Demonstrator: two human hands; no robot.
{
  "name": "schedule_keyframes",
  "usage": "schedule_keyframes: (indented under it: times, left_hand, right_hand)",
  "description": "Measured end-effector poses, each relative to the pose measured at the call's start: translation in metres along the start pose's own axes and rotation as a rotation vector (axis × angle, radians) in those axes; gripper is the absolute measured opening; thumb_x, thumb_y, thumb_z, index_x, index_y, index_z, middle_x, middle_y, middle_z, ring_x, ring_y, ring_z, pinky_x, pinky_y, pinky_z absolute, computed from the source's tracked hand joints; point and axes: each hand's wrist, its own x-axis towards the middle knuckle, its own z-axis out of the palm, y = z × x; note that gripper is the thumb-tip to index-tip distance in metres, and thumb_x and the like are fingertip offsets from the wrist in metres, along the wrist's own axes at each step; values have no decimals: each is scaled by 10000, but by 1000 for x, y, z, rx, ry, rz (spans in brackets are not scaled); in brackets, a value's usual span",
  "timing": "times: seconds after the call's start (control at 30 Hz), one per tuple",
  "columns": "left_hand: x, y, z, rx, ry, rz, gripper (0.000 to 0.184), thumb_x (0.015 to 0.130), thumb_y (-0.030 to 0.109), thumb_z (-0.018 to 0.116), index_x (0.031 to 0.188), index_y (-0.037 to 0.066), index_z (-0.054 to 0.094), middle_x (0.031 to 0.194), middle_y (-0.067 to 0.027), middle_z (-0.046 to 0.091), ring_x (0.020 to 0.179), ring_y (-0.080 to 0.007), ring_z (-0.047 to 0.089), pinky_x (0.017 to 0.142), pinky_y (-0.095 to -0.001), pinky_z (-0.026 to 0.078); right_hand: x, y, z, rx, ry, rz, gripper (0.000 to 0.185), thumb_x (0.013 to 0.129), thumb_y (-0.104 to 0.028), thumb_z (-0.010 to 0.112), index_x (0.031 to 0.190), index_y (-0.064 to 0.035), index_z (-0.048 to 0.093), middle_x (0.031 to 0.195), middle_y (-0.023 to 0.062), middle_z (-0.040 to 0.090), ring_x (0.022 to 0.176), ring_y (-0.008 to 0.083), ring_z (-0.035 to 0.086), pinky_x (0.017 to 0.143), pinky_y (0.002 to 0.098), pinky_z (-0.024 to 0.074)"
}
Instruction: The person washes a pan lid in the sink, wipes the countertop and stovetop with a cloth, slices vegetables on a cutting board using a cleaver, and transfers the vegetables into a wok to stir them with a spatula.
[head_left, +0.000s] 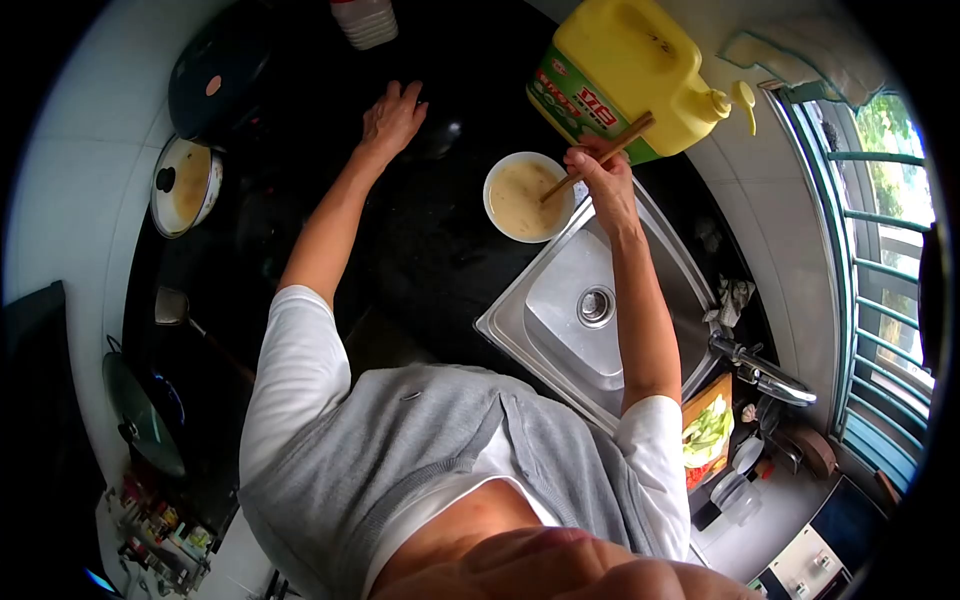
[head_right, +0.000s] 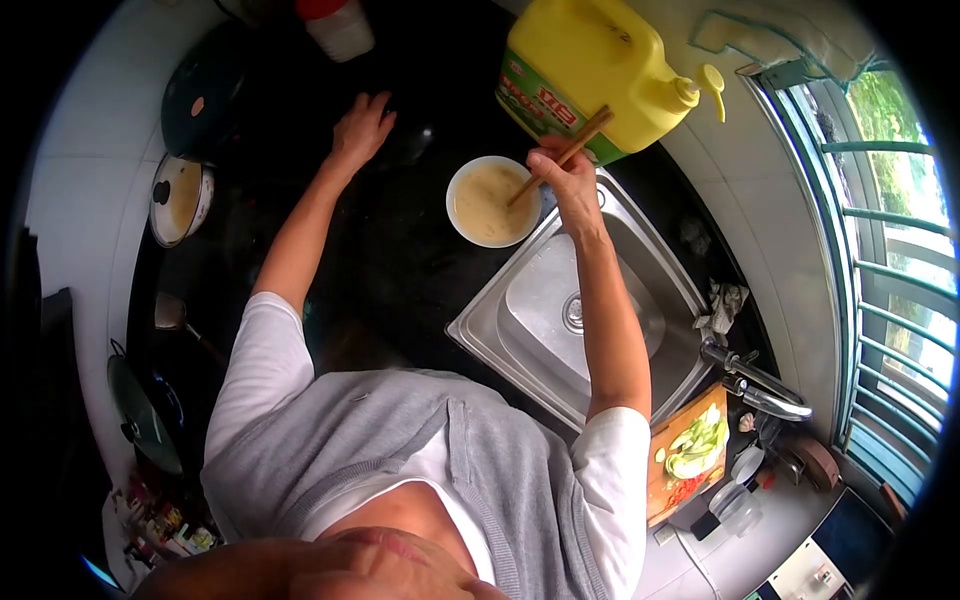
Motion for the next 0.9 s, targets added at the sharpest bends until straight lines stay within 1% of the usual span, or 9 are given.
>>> schedule_keyframes:
  times: [0.17,0.27,0.33,0.4,0.53,0.7,0.77,0.83,0.9]
  left_hand:
    - [15,6,-11,145,-78,38,366,827,252,494,1135,57,459,996,-166,509,829,-282,573,664,-385,493]
    - [-29,5,-44,121,48,63,340,831,296,479,1101,91,490,1075,-109,532,870,-251,577,676,-382,479]
    - [-57,27,-89,26,186,106,302,788,264,570,1035,94,533,947,-94,589,740,-240,606,616,-340,490]
    - [-82,55,-124,8,332,315,220,757,186,610,938,84,535,864,-70,601,696,-230,615,567,-310,497]
    - [-126,159,-149,-199,229,516,194,692,78,639,846,53,525,756,-69,561,634,-233,591,553,-310,491]
    - [-170,268,-59,-347,-18,741,222,683,191,647,843,85,536,771,-55,566,601,-218,580,500,-301,466]
    - [-182,310,-6,-342,-153,729,230,706,224,625,861,78,538,806,-66,575,660,-249,584,542,-333,461]
    - [-196,343,39,-265,-211,769,242,717,237,616,875,85,512,795,-77,558,652,-257,580,531,-346,462]
    - [-205,365,75,-224,-246,779,245,718,235,616,869,84,496,778,-85,547,645,-259,579,520,-354,459]
  right_hand:
    - [-25,1,-25,47,159,-163,460,752,-180,625,1136,9,457,979,94,547,867,153,534,764,265,429]
    - [-97,9,-49,66,276,-141,373,785,-143,592,1112,-2,482,957,89,565,860,148,543,751,256,442]
    - [-143,15,-66,50,335,-147,308,798,-124,580,1077,-11,512,925,87,582,829,139,552,730,245,449]
    - [-191,28,-90,61,478,-77,285,804,-129,575,1061,-17,521,903,74,589,793,119,558,690,226,456]
    - [-272,63,-162,-46,890,-95,258,803,-147,578,1031,-33,537,843,57,597,703,102,570,593,212,469]
    - [-330,74,-288,88,1327,-484,197,814,-104,540,984,-13,500,752,34,540,601,75,496,548,192,420]
    - [-330,74,-347,-76,1416,-370,289,801,-128,559,1048,2,484,804,48,550,690,110,525,604,213,430]
    - [-315,87,-412,-604,1559,-100,518,752,-296,603,1114,47,461,916,131,583,813,218,558,778,304,420]
    - [-291,89,-439,-732,1477,-82,569,725,-385,600,1088,41,500,929,180,597,870,285,568,787,332,416]
